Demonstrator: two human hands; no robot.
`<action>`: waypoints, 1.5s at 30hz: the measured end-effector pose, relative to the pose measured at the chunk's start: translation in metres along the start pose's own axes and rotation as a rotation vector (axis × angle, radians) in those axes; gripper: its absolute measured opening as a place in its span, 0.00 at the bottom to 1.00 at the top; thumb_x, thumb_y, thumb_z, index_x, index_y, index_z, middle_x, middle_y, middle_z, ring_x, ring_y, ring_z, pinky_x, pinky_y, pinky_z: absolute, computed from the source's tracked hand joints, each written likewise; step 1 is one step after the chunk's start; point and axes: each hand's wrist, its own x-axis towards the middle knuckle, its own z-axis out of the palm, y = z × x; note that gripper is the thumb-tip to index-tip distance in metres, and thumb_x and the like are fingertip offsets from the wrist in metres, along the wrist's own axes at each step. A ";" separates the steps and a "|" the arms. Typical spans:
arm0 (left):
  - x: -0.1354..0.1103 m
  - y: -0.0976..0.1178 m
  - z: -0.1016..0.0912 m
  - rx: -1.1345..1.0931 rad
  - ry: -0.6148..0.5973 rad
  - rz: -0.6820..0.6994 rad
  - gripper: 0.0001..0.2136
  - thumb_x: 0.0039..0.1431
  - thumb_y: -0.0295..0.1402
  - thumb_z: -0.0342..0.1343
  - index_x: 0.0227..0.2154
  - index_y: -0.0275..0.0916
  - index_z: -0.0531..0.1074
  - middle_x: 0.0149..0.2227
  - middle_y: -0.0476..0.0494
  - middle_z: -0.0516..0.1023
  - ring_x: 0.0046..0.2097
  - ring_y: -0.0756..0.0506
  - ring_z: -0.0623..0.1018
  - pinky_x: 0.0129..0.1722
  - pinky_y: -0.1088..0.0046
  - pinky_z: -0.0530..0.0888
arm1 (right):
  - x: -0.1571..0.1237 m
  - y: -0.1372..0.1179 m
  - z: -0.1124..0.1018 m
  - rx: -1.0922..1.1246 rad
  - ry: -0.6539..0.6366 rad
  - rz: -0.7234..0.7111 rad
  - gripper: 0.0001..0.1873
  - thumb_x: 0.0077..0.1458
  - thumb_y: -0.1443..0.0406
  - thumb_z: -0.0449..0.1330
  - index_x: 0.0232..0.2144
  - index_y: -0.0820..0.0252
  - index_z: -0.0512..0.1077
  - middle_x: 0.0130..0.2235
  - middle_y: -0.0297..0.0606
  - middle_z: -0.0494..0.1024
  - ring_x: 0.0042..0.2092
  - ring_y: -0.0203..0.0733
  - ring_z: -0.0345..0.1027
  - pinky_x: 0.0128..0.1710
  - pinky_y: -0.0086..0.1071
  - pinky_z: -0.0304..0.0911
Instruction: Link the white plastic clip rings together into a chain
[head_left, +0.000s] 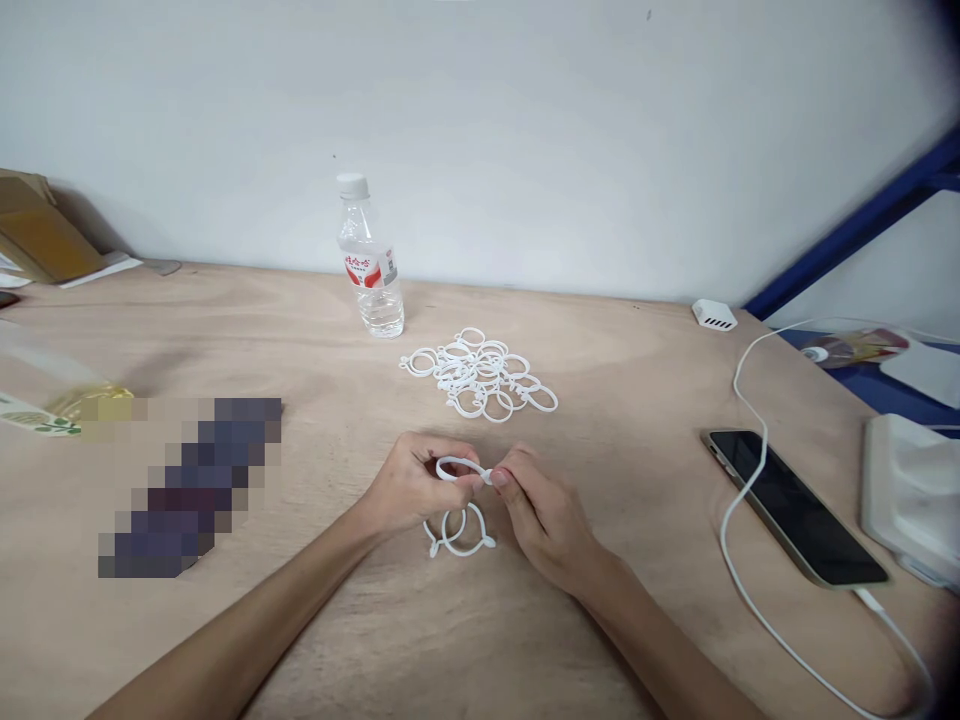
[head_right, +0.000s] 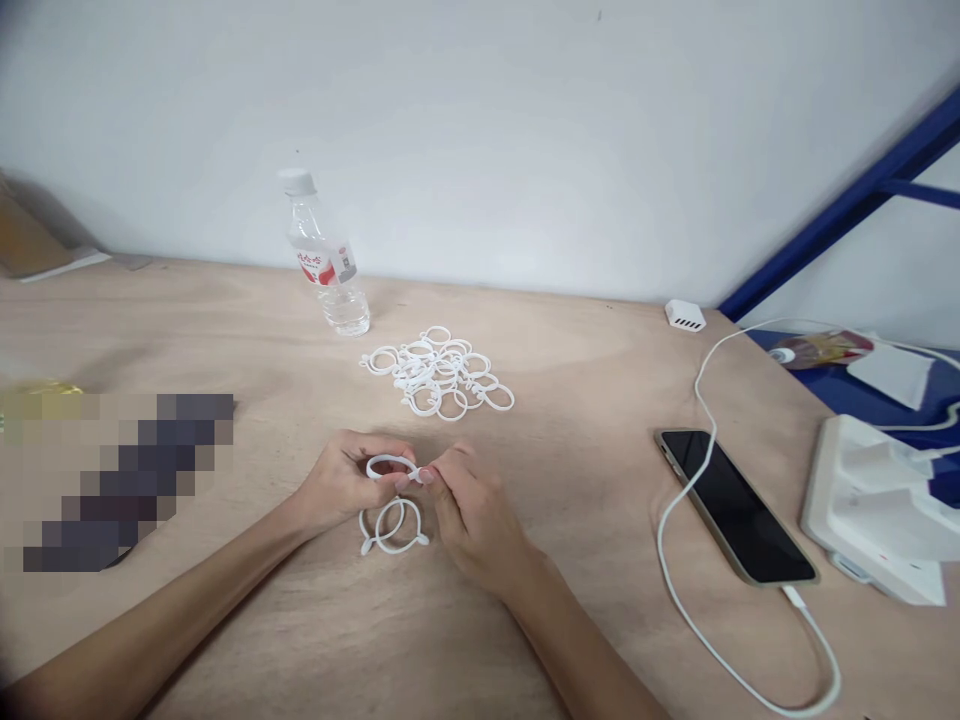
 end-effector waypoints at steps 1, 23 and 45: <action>0.000 0.000 0.000 -0.001 -0.006 0.000 0.05 0.44 0.30 0.55 0.19 0.33 0.70 0.19 0.53 0.60 0.23 0.55 0.59 0.21 0.80 0.57 | 0.000 0.000 0.000 -0.002 0.011 -0.008 0.17 0.65 0.65 0.44 0.24 0.56 0.63 0.25 0.34 0.68 0.31 0.38 0.62 0.31 0.32 0.59; -0.004 -0.004 0.006 0.518 -0.061 0.368 0.07 0.52 0.38 0.62 0.29 0.40 0.79 0.44 0.41 0.73 0.48 0.42 0.71 0.52 0.61 0.67 | 0.005 0.042 -0.026 -0.678 0.143 0.317 0.08 0.57 0.64 0.53 0.30 0.57 0.72 0.38 0.46 0.71 0.43 0.53 0.60 0.42 0.48 0.58; 0.000 -0.012 0.005 0.303 0.307 0.394 0.13 0.44 0.29 0.63 0.36 0.35 0.77 0.35 0.42 0.81 0.37 0.44 0.79 0.39 0.69 0.75 | 0.003 0.006 -0.009 0.188 0.075 0.307 0.11 0.59 0.60 0.55 0.38 0.58 0.74 0.36 0.38 0.77 0.37 0.40 0.69 0.37 0.33 0.64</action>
